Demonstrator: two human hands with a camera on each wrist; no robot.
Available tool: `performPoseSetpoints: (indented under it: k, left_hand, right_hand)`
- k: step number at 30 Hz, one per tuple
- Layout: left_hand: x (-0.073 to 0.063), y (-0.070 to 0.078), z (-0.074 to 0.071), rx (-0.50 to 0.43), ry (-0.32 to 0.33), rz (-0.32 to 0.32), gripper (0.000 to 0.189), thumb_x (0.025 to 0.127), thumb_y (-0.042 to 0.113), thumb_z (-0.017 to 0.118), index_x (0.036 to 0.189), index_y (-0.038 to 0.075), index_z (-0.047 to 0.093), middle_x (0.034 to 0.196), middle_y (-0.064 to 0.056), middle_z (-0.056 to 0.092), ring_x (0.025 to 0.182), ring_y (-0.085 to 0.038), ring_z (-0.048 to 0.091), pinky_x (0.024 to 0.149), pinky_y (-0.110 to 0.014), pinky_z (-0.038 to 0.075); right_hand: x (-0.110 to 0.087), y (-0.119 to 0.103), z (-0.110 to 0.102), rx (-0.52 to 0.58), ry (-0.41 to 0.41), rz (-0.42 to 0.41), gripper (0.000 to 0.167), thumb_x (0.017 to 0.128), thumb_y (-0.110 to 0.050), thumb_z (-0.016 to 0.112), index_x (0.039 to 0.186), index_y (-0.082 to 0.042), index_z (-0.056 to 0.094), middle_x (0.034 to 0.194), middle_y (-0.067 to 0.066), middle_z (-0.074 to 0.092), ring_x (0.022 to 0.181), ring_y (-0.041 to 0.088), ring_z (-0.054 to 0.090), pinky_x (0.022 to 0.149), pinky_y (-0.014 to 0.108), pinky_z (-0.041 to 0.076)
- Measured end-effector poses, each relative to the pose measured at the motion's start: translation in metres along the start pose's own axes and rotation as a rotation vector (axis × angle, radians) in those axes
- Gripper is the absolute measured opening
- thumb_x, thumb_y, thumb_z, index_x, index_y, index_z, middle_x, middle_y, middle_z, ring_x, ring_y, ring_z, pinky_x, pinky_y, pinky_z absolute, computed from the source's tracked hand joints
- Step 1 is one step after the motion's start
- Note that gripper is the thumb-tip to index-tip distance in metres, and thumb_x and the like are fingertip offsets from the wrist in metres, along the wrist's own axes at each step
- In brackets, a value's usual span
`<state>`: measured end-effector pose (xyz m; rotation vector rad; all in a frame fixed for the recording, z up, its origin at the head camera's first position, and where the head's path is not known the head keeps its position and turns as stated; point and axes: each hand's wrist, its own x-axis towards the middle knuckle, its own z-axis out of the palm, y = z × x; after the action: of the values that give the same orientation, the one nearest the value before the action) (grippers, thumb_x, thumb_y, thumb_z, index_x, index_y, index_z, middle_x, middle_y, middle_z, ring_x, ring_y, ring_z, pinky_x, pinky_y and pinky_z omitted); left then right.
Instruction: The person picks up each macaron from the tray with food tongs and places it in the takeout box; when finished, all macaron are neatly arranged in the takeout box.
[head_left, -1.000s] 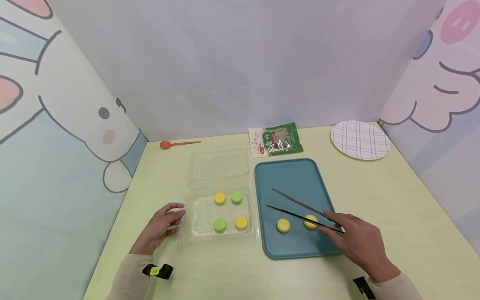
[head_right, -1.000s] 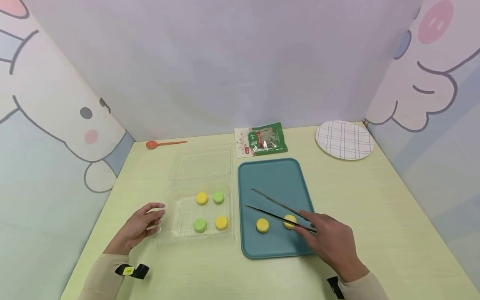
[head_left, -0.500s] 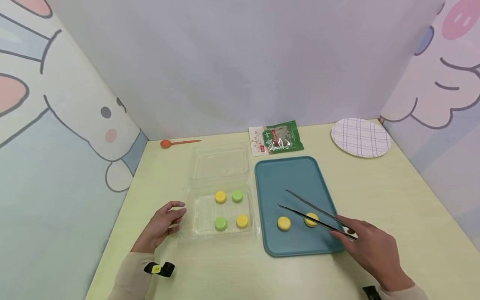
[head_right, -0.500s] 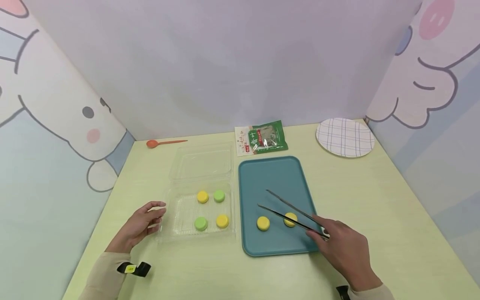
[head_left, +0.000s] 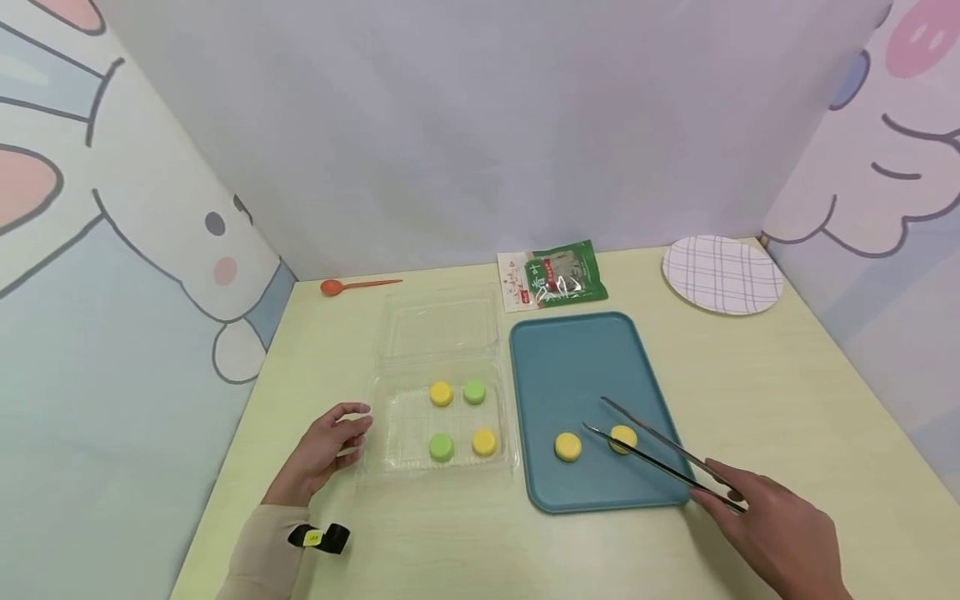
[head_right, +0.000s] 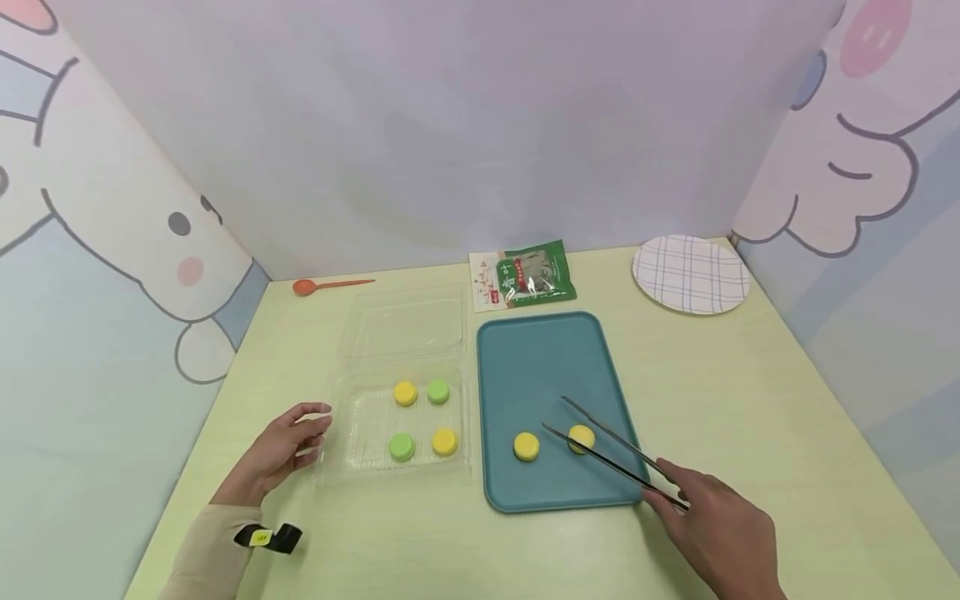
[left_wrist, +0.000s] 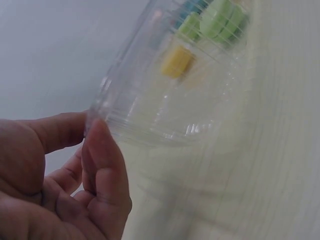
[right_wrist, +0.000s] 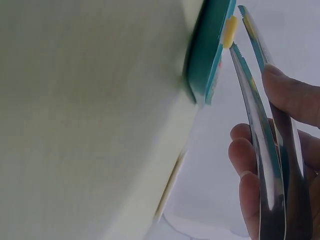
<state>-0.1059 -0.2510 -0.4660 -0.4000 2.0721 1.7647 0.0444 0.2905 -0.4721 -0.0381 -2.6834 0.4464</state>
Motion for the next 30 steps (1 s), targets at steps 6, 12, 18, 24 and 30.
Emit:
performPoseSetpoints:
  k: [6,12,18,24,30]
  left_hand:
    - [0.000,0.000,-0.001,0.000,0.012,-0.014,0.039,0.101,0.021,0.064,0.133,0.003,0.050,0.078,0.001,0.056,0.069,-0.012,0.053,0.062,-0.026,0.051]
    - [-0.001,0.000,-0.002,0.003,-0.001,-0.001,0.040,0.101,0.022,0.064,0.133,0.003,0.049,0.078,0.000,0.056,0.069,-0.012,0.053,0.062,-0.026,0.051]
    - [-0.002,0.001,-0.001,0.020,-0.007,0.001,0.042,0.102,0.023,0.063,0.134,0.002,0.048,0.078,0.000,0.056,0.068,-0.011,0.052,0.062,-0.026,0.051]
    - [-0.001,0.001,0.000,0.026,-0.013,0.013,0.043,0.102,0.023,0.063,0.135,0.002,0.047,0.078,0.001,0.055,0.069,-0.012,0.052,0.062,-0.025,0.050]
    - [0.000,0.000,0.000,0.019,-0.018,0.006,0.042,0.102,0.023,0.062,0.135,0.003,0.047,0.078,0.001,0.055,0.069,-0.012,0.052,0.062,-0.026,0.050]
  right_hand:
    - [-0.009,0.010,-0.003,0.007,0.071,-0.042,0.048,0.061,-0.040,0.091,0.101,-0.018,0.078,0.067,-0.009,0.063,0.053,0.012,0.056,0.040,0.027,0.030]
    - [-0.012,0.016,-0.005,0.013,0.078,-0.071,0.048,0.061,-0.041,0.091,0.101,-0.018,0.078,0.067,-0.008,0.064,0.051,0.011,0.054,0.039,0.027,0.031]
    - [-0.013,0.021,-0.007,-0.005,0.039,-0.064,0.047,0.061,-0.040,0.092,0.099,-0.016,0.079,0.066,-0.012,0.060,0.049,0.003,0.047,0.039,0.026,0.030]
    - [-0.014,0.022,-0.009,-0.019,-0.032,-0.046,0.044,0.062,-0.038,0.092,0.098,-0.017,0.079,0.066,-0.016,0.059,0.049,0.001,0.046,0.040,0.026,0.030]
    - [-0.013,0.022,-0.013,-0.032,-0.115,-0.002,0.043,0.066,-0.039,0.091,0.100,-0.017,0.079,0.069,-0.014,0.065,0.052,0.007,0.052,0.042,0.028,0.033]
